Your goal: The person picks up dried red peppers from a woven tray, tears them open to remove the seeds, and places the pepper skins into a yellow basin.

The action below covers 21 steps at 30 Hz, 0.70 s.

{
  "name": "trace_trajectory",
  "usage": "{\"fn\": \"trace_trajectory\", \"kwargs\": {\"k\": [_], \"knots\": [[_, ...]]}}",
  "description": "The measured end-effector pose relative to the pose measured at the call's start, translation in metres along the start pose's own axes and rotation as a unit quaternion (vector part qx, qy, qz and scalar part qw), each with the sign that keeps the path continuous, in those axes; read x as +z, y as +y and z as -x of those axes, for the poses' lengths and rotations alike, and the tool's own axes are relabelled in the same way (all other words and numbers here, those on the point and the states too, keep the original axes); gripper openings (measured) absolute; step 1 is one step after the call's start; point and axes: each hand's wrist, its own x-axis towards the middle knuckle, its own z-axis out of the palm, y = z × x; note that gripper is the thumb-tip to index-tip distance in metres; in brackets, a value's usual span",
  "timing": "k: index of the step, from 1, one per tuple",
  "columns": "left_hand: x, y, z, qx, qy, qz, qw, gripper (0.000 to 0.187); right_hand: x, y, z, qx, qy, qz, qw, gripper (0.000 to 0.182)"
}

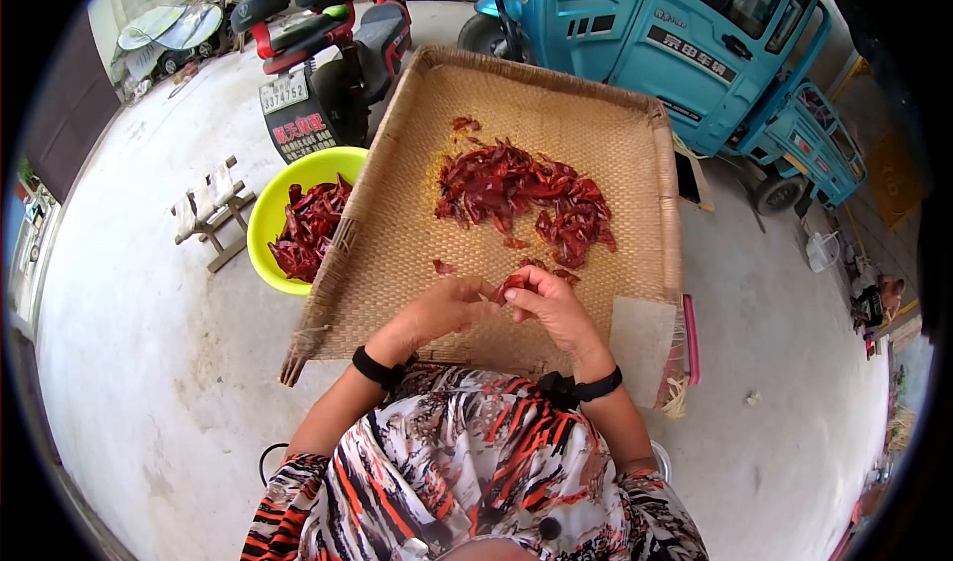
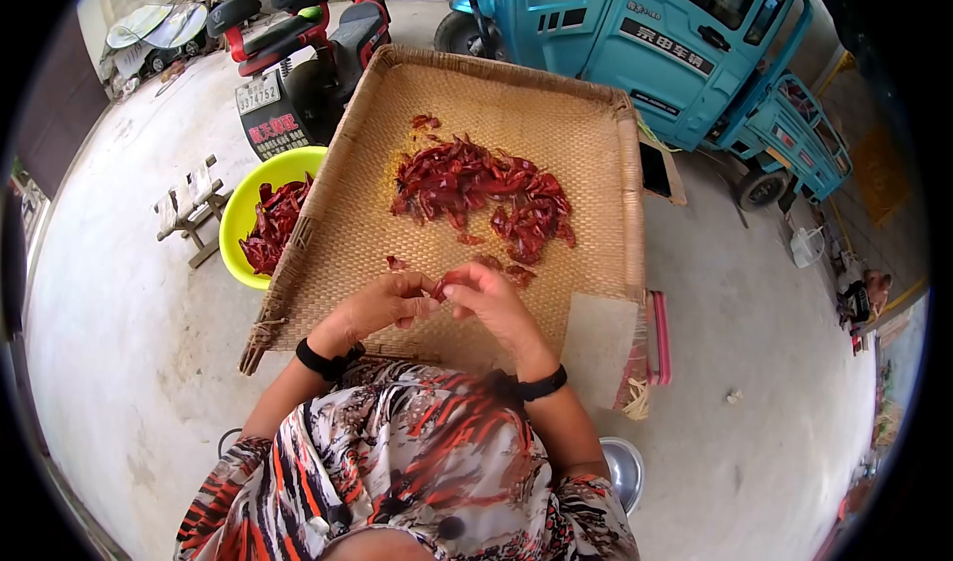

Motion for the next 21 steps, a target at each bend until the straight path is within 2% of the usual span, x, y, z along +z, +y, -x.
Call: {"fn": "trace_trajectory", "kwargs": {"k": [3, 4, 6, 7, 9, 12, 14, 17, 20, 21], "knots": [[-0.003, -0.001, 0.002, 0.018, 0.027, 0.052, 0.998, 0.021, -0.006, 0.001, -0.003, 0.009, -0.013, 0.003, 1.000, 0.017], [-0.006, 0.001, 0.004, 0.029, 0.041, 0.076, 0.996, 0.022, -0.015, 0.007, -0.008, -0.016, 0.023, 0.061, 0.998, 0.019], [-0.021, 0.011, 0.012, 0.023, 0.130, 0.114, 0.985, 0.020, -0.041, 0.020, -0.021, -0.064, 0.094, 0.173, 0.978, 0.024], [-0.031, 0.014, 0.014, 0.021, 0.174, 0.132, 0.976, 0.019, -0.050, 0.016, -0.021, -0.066, 0.155, 0.307, 0.937, 0.027], [-0.053, 0.010, 0.018, 0.070, 0.281, 0.225, 0.930, 0.018, -0.067, 0.006, -0.024, -0.065, 0.265, 0.549, 0.790, 0.035], [-0.095, -0.004, 0.024, 0.128, 0.384, 0.331, 0.852, 0.014, -0.089, 0.010, -0.038, 0.008, 0.317, 0.579, 0.751, 0.034], [-0.111, -0.008, 0.032, 0.149, 0.441, 0.406, 0.786, 0.011, -0.090, 0.006, -0.042, 0.040, 0.316, 0.601, 0.733, 0.034], [-0.113, -0.007, 0.038, 0.147, 0.508, 0.429, 0.732, 0.016, -0.096, 0.010, -0.050, 0.064, 0.300, 0.618, 0.724, 0.035], [-0.103, -0.007, 0.035, 0.162, 0.478, 0.413, 0.758, 0.020, -0.096, 0.012, -0.050, 0.060, 0.297, 0.625, 0.720, 0.036], [-0.096, -0.006, 0.032, 0.145, 0.453, 0.381, 0.793, 0.023, -0.094, 0.012, -0.048, 0.055, 0.297, 0.627, 0.718, 0.037]]}}
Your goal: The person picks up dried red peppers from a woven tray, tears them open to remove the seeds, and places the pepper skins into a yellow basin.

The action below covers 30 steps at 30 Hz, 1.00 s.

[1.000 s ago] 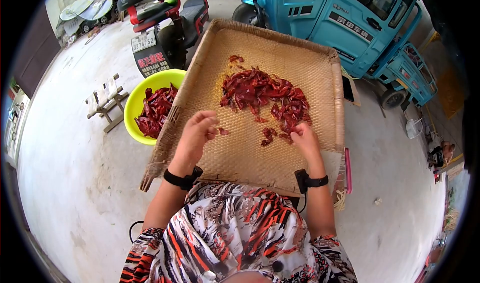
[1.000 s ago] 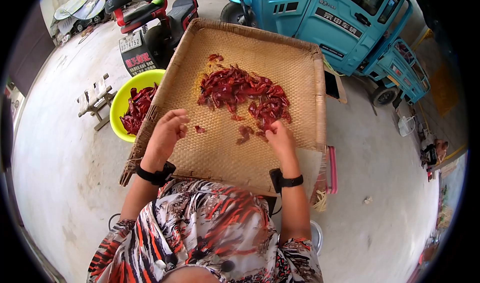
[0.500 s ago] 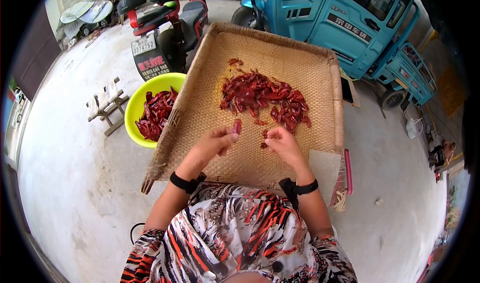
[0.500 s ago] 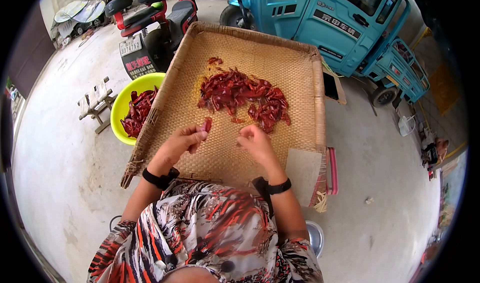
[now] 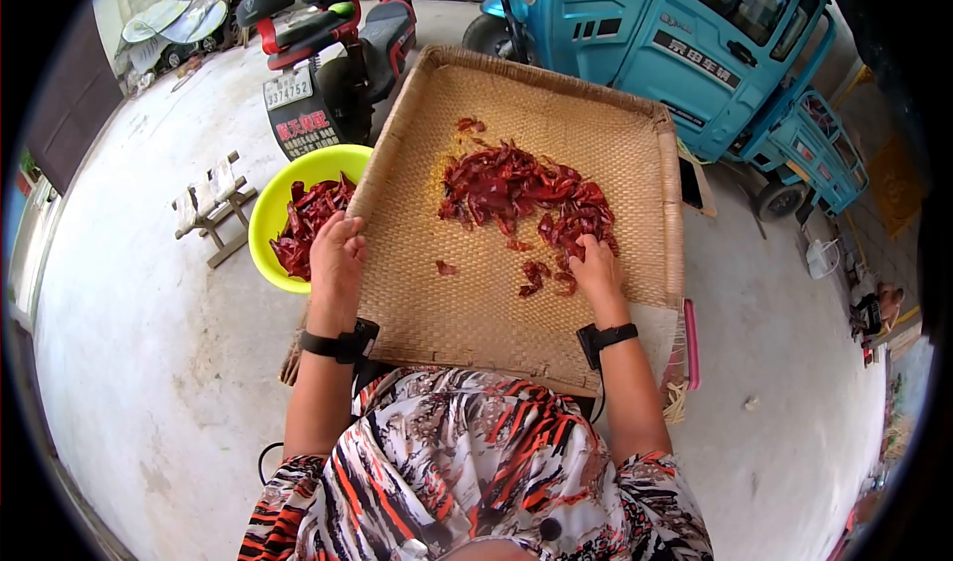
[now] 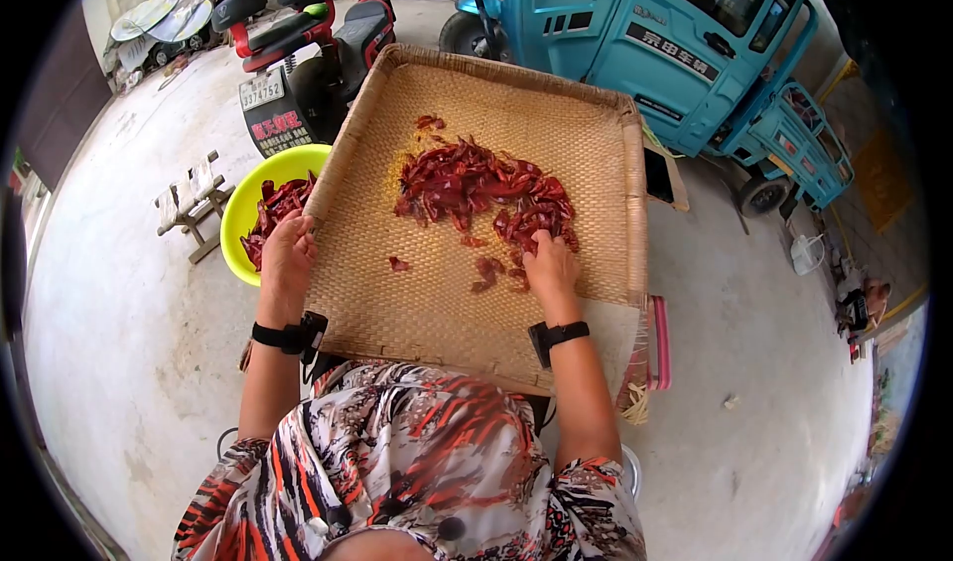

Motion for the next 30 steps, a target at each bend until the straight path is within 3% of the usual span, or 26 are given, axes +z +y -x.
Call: {"fn": "trace_trajectory", "kwargs": {"k": [3, 5, 6, 9, 12, 16, 19, 21, 24, 26, 30], "knots": [[0.023, -0.018, 0.022, -0.046, -0.141, -0.083, 0.986, 0.026, -0.018, -0.019, 0.023, -0.043, 0.031, -0.027, 0.998, 0.036], [0.042, -0.030, 0.041, -0.106, -0.226, -0.174, 0.953, 0.029, -0.017, -0.031, 0.040, -0.098, -0.020, -0.164, 0.981, 0.036], [0.049, -0.036, 0.048, -0.146, -0.268, -0.219, 0.927, 0.031, -0.016, -0.038, 0.048, -0.125, -0.043, -0.232, 0.964, 0.036], [0.055, -0.059, 0.062, -0.138, -0.329, -0.340, 0.870, 0.028, -0.012, -0.061, 0.073, -0.144, -0.183, -0.442, 0.866, 0.034], [0.053, -0.070, 0.060, -0.129, -0.371, -0.347, 0.852, 0.023, -0.003, -0.071, 0.086, -0.150, -0.236, -0.526, 0.803, 0.036], [0.051, -0.058, 0.059, -0.117, -0.325, -0.322, 0.881, 0.020, -0.014, -0.069, 0.084, -0.100, -0.228, -0.523, 0.815, 0.038], [0.044, -0.031, 0.045, -0.090, -0.247, -0.225, 0.938, 0.017, -0.017, -0.044, 0.068, -0.174, -0.025, -0.254, 0.951, 0.034], [0.031, -0.018, 0.028, -0.018, -0.146, -0.154, 0.977, 0.015, -0.023, -0.026, 0.055, -0.107, 0.000, -0.160, 0.981, 0.032], [0.002, 0.003, -0.002, 0.016, -0.096, -0.059, 0.994, 0.019, -0.012, 0.008, 0.034, -0.037, 0.019, -0.064, 0.997, 0.030], [-0.001, 0.011, -0.007, 0.056, 0.013, -0.016, 0.998, 0.028, -0.009, 0.017, 0.026, -0.016, 0.018, -0.041, 0.999, 0.029], [-0.003, 0.012, -0.006, 0.073, 0.061, -0.025, 0.995, 0.041, -0.006, 0.019, 0.021, -0.004, -0.020, -0.027, 0.999, 0.026]]}}
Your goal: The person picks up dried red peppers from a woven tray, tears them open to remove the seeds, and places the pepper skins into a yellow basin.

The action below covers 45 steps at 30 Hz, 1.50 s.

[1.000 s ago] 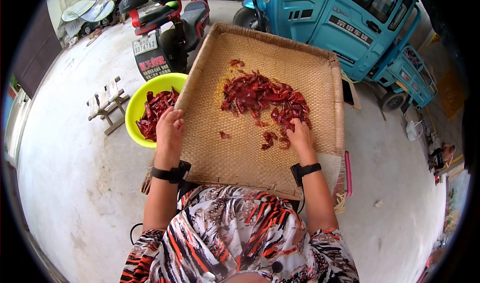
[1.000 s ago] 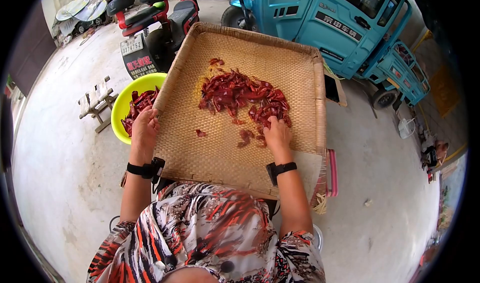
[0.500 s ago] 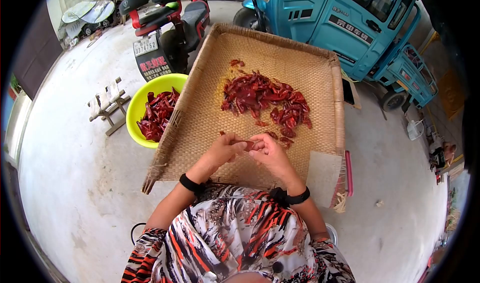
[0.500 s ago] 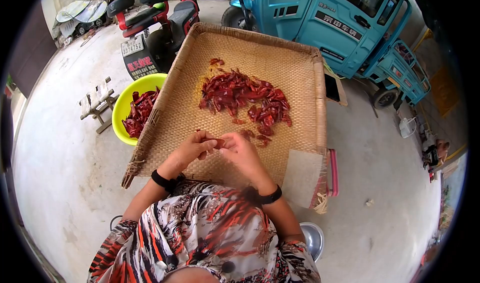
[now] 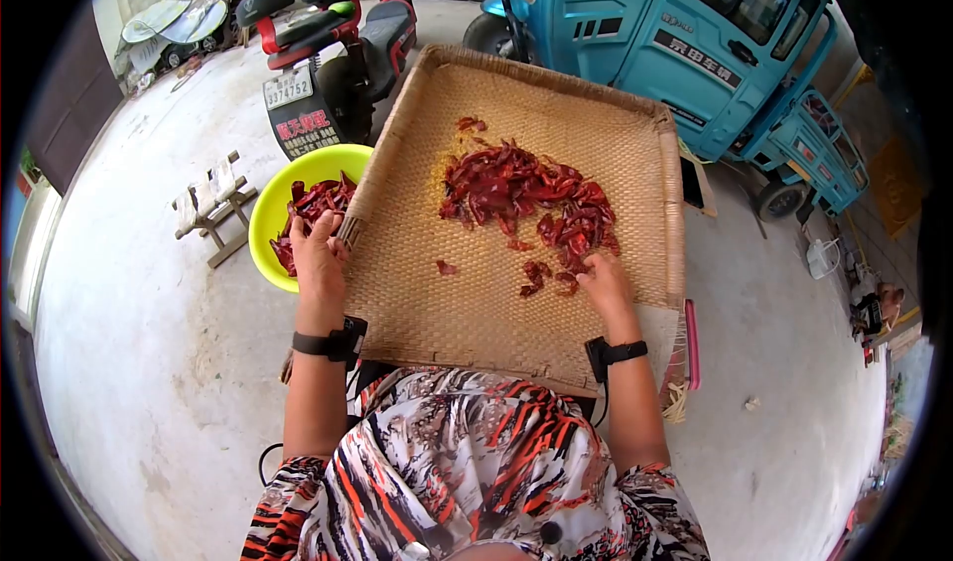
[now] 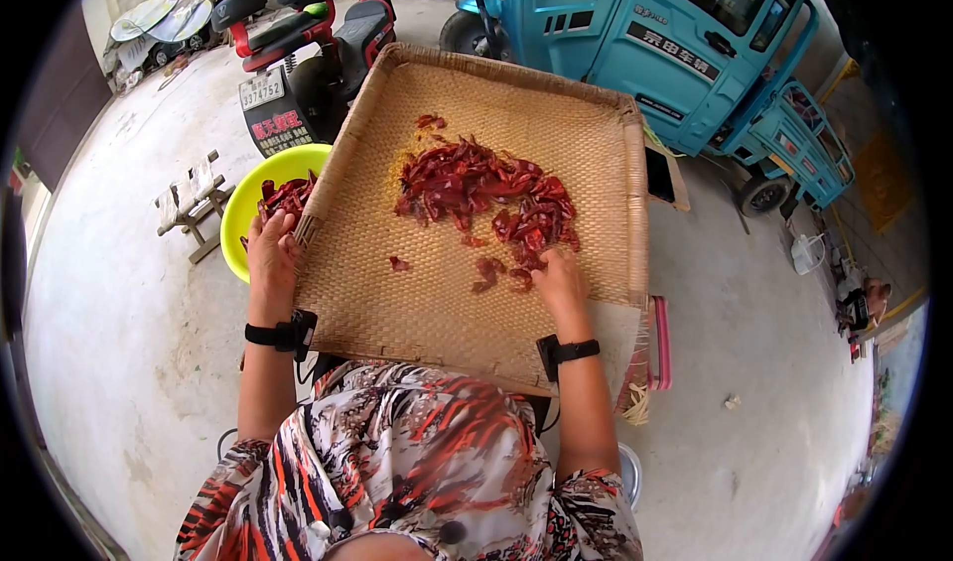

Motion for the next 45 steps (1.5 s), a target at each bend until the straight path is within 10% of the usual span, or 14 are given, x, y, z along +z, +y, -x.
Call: {"fn": "trace_trajectory", "kwargs": {"k": [10, 20, 28, 31, 34, 38, 45], "knots": [[0.037, -0.040, 0.056, -0.154, -0.331, -0.192, 0.911, 0.022, 0.003, 0.000, 0.013, -0.053, 0.038, -0.139, 0.988, 0.022], [0.056, -0.061, 0.083, -0.150, -0.503, -0.262, 0.810, 0.024, -0.009, -0.078, 0.062, -0.144, -0.266, -0.410, 0.860, 0.019], [0.032, -0.027, 0.042, -0.077, -0.243, -0.120, 0.959, 0.020, -0.002, -0.059, 0.048, -0.155, -0.180, -0.399, 0.886, 0.024], [0.022, 0.001, 0.026, 0.009, -0.083, -0.038, 0.996, 0.076, -0.020, -0.043, 0.039, -0.092, -0.076, -0.316, 0.941, 0.030], [-0.012, -0.018, -0.018, 0.154, 0.002, -0.193, 0.969, 0.076, -0.018, 0.003, 0.017, -0.045, 0.204, -0.032, 0.977, 0.038], [-0.043, -0.041, -0.054, 0.084, -0.026, -0.418, 0.904, 0.075, -0.006, 0.068, -0.010, 0.212, 0.322, 0.096, 0.918, 0.048], [-0.039, -0.055, -0.063, -0.011, -0.057, -0.493, 0.868, 0.072, -0.031, 0.128, -0.021, 0.271, 0.204, -0.239, 0.910, 0.062]]}}
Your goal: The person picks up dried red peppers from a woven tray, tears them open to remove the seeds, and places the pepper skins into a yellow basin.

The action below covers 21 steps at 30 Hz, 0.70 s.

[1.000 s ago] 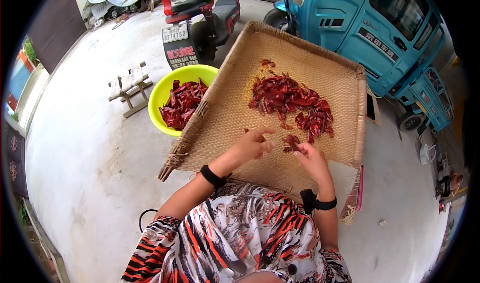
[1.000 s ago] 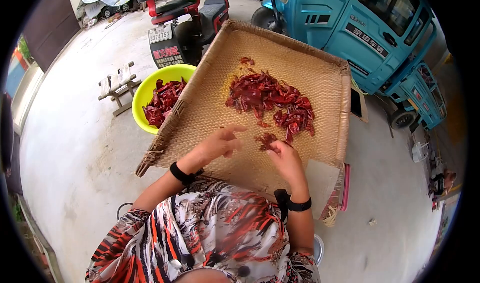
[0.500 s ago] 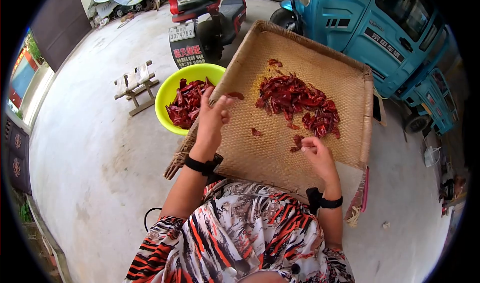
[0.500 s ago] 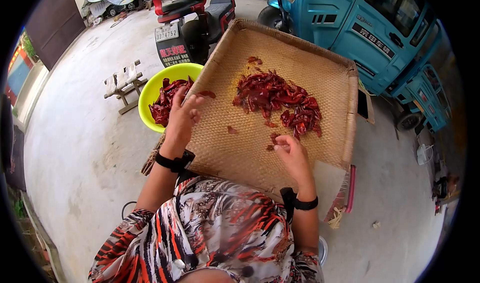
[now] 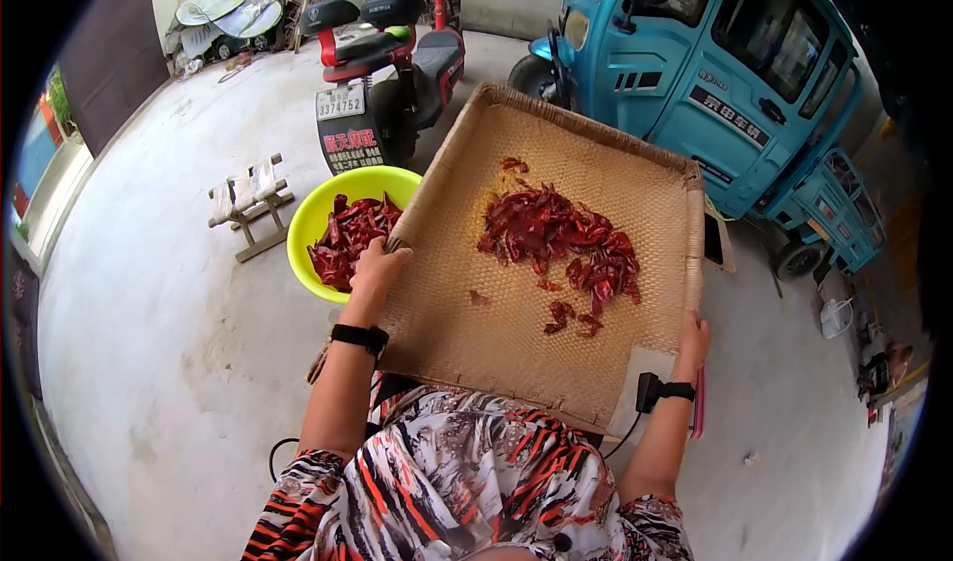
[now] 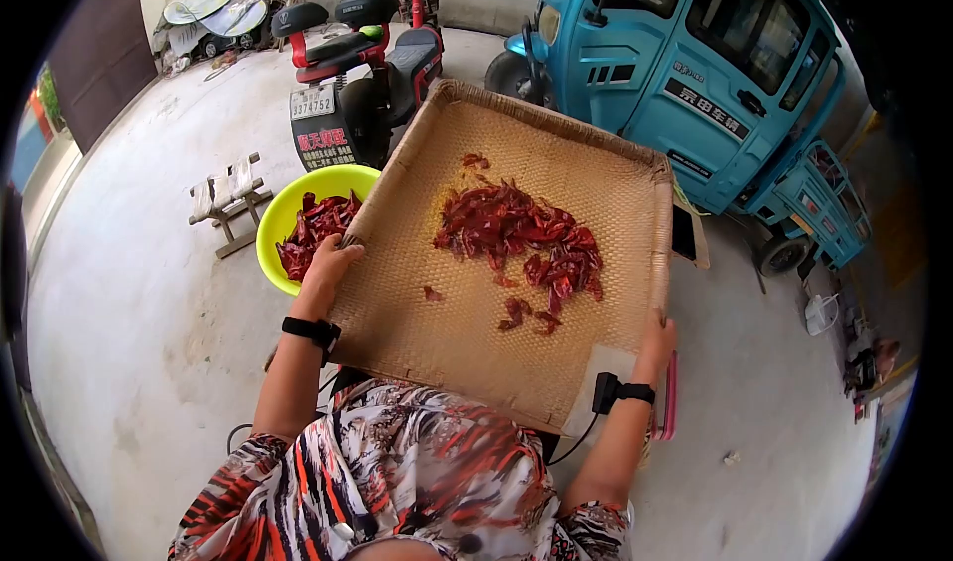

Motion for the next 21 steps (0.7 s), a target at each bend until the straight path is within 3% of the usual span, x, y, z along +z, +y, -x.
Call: {"fn": "trace_trajectory", "kwargs": {"k": [4, 8, 9, 13, 16, 21], "knots": [[0.001, 0.010, 0.014, -0.008, 0.070, 0.047, 0.996, 0.063, -0.008, 0.001, 0.006, -0.035, 0.019, -0.014, 0.999, 0.057], [-0.011, -0.001, 0.043, 0.042, 0.121, 0.196, 0.972, 0.045, -0.015, 0.015, 0.020, -0.073, 0.083, -0.089, 0.990, 0.051], [-0.019, 0.013, 0.067, 0.060, 0.101, 0.304, 0.945, 0.044, -0.029, 0.011, 0.033, -0.083, 0.077, -0.110, 0.988, 0.049], [-0.022, 0.024, 0.065, 0.078, 0.141, 0.335, 0.928, 0.045, -0.047, -0.018, 0.057, -0.091, 0.084, -0.302, 0.945, 0.041], [-0.019, 0.048, 0.064, 0.080, 0.153, 0.295, 0.940, 0.049, -0.045, -0.025, 0.031, -0.117, 0.064, -0.281, 0.950, 0.039], [-0.020, 0.027, 0.056, 0.054, 0.166, 0.236, 0.956, 0.052, -0.029, -0.008, 0.016, -0.100, 0.039, -0.215, 0.971, 0.033]]}}
